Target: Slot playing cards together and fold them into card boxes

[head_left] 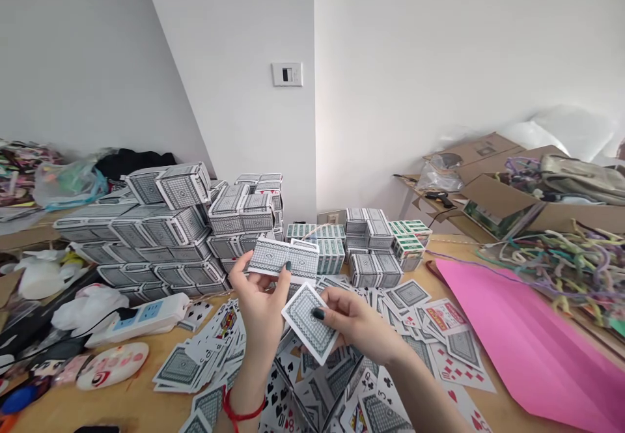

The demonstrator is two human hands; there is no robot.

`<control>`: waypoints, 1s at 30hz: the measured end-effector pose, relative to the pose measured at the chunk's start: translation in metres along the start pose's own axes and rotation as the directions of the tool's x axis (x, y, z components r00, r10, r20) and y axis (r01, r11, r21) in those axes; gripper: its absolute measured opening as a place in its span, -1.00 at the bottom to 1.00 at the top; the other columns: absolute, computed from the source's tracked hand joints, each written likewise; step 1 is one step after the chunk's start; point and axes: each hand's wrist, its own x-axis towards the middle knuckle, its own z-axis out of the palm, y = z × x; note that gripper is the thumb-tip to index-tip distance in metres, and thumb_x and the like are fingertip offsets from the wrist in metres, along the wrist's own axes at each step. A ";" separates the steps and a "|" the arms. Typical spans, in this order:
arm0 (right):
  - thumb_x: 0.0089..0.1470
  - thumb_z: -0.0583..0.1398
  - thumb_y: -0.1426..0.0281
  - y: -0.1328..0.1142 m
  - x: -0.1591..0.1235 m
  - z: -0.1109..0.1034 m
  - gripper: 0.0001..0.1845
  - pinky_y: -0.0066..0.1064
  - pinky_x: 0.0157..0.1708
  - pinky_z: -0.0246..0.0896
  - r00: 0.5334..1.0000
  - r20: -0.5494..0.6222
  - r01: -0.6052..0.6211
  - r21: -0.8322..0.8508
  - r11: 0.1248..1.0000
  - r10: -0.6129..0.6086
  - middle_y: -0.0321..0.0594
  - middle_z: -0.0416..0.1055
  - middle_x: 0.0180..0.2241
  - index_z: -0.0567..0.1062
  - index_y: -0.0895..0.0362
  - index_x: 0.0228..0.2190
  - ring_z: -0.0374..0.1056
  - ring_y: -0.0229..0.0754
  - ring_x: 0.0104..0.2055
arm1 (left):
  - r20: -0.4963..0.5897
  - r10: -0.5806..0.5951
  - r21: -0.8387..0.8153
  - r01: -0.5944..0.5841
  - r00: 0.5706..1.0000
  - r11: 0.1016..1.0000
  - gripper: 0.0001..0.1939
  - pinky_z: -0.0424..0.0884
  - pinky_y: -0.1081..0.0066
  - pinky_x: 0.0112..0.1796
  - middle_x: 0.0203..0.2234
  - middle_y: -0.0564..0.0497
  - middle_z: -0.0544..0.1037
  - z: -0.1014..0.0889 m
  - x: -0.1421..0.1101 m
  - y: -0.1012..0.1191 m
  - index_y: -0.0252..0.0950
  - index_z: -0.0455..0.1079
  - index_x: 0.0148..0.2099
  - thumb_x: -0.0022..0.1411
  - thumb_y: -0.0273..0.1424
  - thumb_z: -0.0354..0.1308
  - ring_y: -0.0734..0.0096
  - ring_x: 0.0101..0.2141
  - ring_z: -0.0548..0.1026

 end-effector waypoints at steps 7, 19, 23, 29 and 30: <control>-0.01 0.16 0.17 -0.006 0.000 -0.015 -0.70 -0.42 -0.38 0.25 0.950 -0.232 0.148 -0.259 0.954 -0.210 -0.25 0.41 -0.45 0.44 0.17 -0.43 0.33 -0.23 -0.40 | 0.080 -0.204 -0.067 0.210 0.976 0.975 -0.33 0.45 0.36 -0.24 -0.12 -0.08 0.43 -0.005 0.004 0.004 -0.12 0.00 0.07 -0.04 -0.40 0.25 0.31 -0.24 0.50; 0.01 0.14 0.19 -0.013 -0.007 -0.029 -0.68 -0.43 -0.42 0.23 0.898 -0.323 0.187 -0.331 0.925 -0.297 -0.20 0.43 -0.41 0.48 0.17 -0.30 0.32 -0.22 -0.40 | 0.254 -0.483 0.106 0.472 0.838 0.875 -0.42 0.40 0.26 -0.15 0.01 -0.15 0.39 -0.031 0.024 0.005 -0.20 0.35 -0.06 -0.21 -0.29 0.37 0.03 0.01 0.34; 0.01 0.16 0.18 -0.014 -0.007 -0.027 -0.69 -0.44 -0.42 0.22 0.890 -0.321 0.227 -0.302 0.926 -0.323 -0.21 0.41 -0.43 0.48 0.17 -0.32 0.29 -0.24 -0.41 | 0.125 -0.505 0.135 0.490 0.854 0.861 -0.48 0.28 0.21 -0.02 0.00 -0.16 0.40 -0.025 0.022 0.004 -0.24 0.39 -0.16 -0.24 -0.30 0.39 0.05 0.06 0.28; -0.05 0.19 0.11 -0.016 -0.011 -0.033 -0.63 -0.45 -0.51 0.22 0.825 -0.452 0.272 -0.209 0.939 -0.339 -0.22 0.40 -0.49 0.43 0.18 -0.35 0.31 -0.24 -0.47 | 0.133 -0.489 -0.167 0.506 0.862 0.846 -0.77 0.47 0.35 -0.25 -0.28 -0.07 0.56 -0.022 0.022 -0.002 -0.30 0.43 -0.33 -0.12 -0.41 0.31 0.24 -0.23 0.51; -0.05 0.19 0.11 -0.017 -0.012 -0.032 -0.63 -0.44 -0.52 0.22 0.813 -0.467 0.277 -0.213 0.937 -0.346 -0.22 0.39 -0.52 0.43 0.18 -0.35 0.31 -0.23 -0.48 | 0.139 -0.491 -0.237 0.511 0.860 0.826 -0.83 0.49 0.39 -0.30 -0.34 -0.03 0.56 -0.022 0.022 -0.002 -0.31 0.42 -0.36 -0.10 -0.45 0.29 0.31 -0.30 0.53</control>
